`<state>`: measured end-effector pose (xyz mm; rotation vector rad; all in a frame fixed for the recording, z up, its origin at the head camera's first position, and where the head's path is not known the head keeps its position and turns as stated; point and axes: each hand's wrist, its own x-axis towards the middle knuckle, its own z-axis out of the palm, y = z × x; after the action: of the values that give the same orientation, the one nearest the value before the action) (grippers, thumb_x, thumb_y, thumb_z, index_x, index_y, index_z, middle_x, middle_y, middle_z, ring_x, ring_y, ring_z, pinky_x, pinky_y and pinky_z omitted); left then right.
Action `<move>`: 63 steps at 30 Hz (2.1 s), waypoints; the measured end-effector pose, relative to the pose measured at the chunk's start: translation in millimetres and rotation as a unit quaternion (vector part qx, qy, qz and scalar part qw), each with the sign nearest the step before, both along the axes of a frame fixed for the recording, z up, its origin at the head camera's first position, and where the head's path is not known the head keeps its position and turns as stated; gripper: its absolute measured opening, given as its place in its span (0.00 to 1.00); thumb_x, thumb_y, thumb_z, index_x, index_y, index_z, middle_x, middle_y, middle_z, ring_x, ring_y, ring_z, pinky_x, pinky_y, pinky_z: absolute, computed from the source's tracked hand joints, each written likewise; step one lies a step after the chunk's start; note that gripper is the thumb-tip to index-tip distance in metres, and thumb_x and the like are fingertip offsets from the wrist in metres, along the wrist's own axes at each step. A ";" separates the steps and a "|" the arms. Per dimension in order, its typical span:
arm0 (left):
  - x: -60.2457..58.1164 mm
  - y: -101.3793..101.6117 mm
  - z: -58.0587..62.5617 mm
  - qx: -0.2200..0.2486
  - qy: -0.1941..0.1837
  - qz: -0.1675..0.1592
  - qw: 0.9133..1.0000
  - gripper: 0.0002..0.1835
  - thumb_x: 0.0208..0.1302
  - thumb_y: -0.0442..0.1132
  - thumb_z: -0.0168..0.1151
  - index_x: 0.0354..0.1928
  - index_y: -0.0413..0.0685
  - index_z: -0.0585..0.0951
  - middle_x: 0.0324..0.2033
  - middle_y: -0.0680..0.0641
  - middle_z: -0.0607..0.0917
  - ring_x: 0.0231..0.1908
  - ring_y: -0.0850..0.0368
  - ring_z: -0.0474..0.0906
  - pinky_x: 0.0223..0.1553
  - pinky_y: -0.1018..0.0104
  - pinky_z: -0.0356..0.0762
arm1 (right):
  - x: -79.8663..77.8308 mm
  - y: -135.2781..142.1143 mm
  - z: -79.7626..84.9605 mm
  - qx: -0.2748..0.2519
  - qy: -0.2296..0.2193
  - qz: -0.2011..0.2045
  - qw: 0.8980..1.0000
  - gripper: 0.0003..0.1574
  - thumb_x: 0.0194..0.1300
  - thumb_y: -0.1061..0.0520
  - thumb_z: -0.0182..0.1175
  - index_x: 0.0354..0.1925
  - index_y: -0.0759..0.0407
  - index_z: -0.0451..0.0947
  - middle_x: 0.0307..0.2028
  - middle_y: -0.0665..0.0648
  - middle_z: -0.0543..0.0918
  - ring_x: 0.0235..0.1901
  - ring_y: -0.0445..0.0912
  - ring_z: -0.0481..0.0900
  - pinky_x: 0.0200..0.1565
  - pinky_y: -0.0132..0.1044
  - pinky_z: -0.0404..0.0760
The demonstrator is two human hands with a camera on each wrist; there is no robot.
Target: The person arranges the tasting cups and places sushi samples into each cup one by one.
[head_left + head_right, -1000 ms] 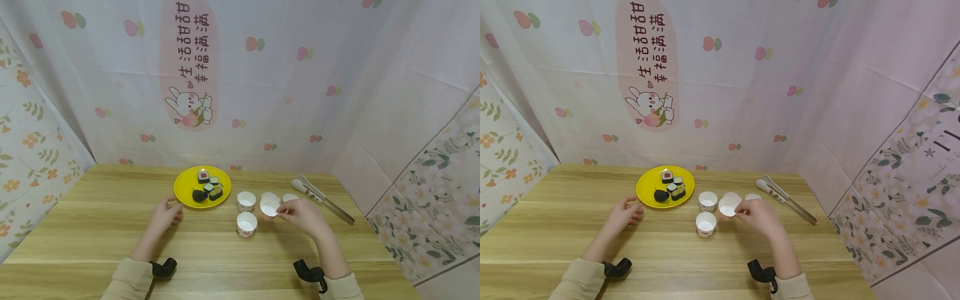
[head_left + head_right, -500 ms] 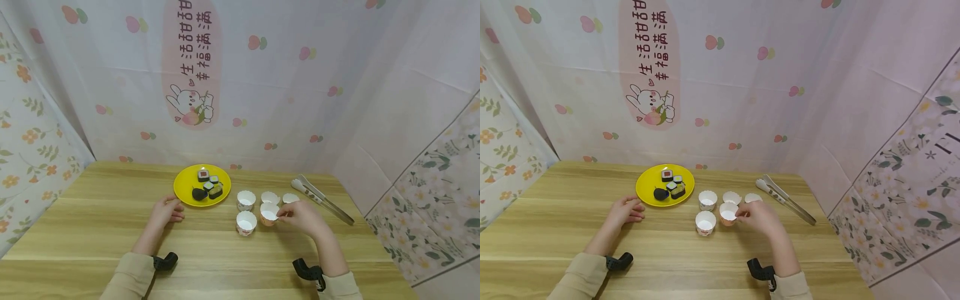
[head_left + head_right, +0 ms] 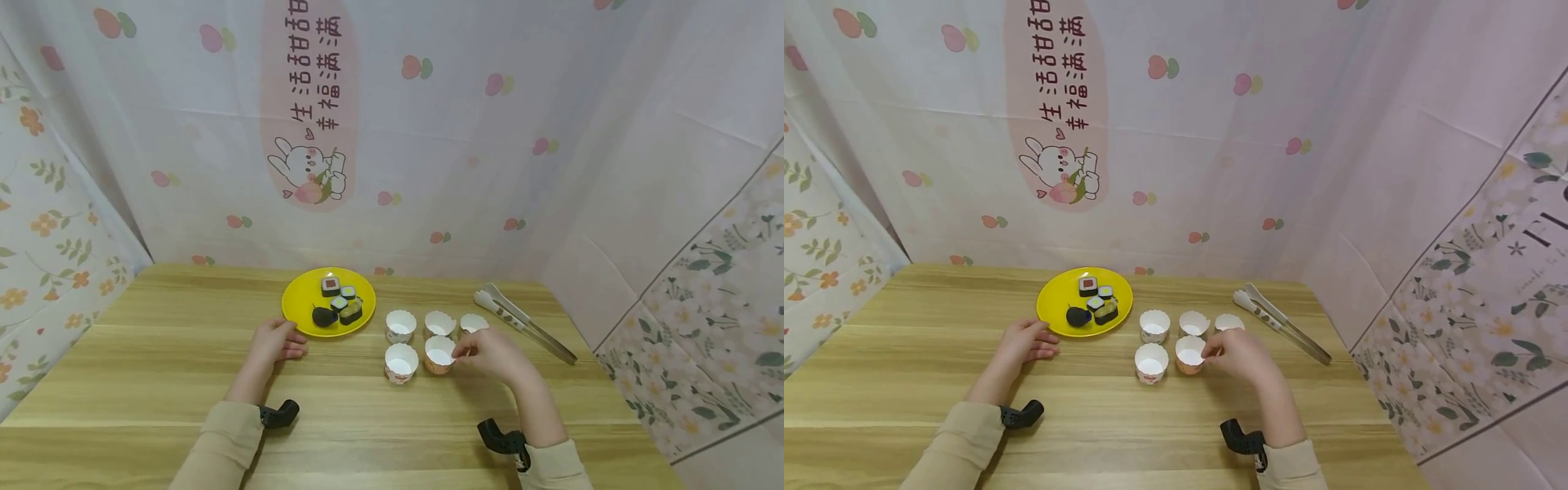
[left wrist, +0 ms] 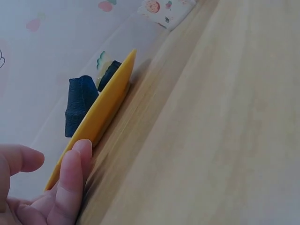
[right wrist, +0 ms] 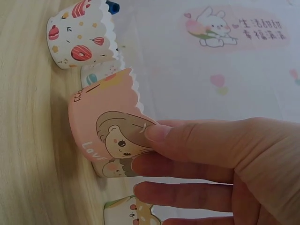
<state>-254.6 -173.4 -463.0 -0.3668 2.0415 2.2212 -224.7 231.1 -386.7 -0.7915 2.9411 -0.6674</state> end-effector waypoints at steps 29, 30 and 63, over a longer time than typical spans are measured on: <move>-11.2 1.5 3.3 0.000 -0.050 -0.023 0.998 0.30 0.72 0.33 0.44 0.69 0.25 0.49 0.25 0.43 0.84 0.25 0.54 0.84 0.29 0.67 0.84 | -6.0 4.6 -12.8 -0.015 -0.053 -0.002 0.998 0.07 0.53 0.66 0.68 0.30 0.54 0.85 0.28 0.44 0.82 0.28 0.39 0.76 0.30 0.34 0.77; -11.4 1.2 3.4 0.000 -0.051 -0.024 0.998 0.30 0.72 0.33 0.44 0.69 0.25 0.50 0.25 0.43 0.84 0.25 0.54 0.84 0.29 0.67 0.84 | -5.6 4.5 -12.5 -0.016 -0.054 -0.003 0.998 0.07 0.53 0.66 0.68 0.30 0.55 0.85 0.28 0.45 0.82 0.28 0.39 0.77 0.30 0.34 0.78; -9.7 -2.9 3.6 0.024 -0.039 -0.051 0.998 0.26 0.74 0.32 0.42 0.67 0.25 0.52 0.28 0.42 0.83 0.28 0.53 0.85 0.32 0.64 0.84 | 0.8 19.7 8.3 -0.051 0.003 -0.061 0.997 0.12 0.63 0.61 0.63 0.46 0.58 0.83 0.35 0.51 0.83 0.34 0.46 0.78 0.33 0.40 0.79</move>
<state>-264.4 -176.3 -459.4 -0.3311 1.9190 2.1585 -223.9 250.9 -378.4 -0.6268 3.0012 -0.8309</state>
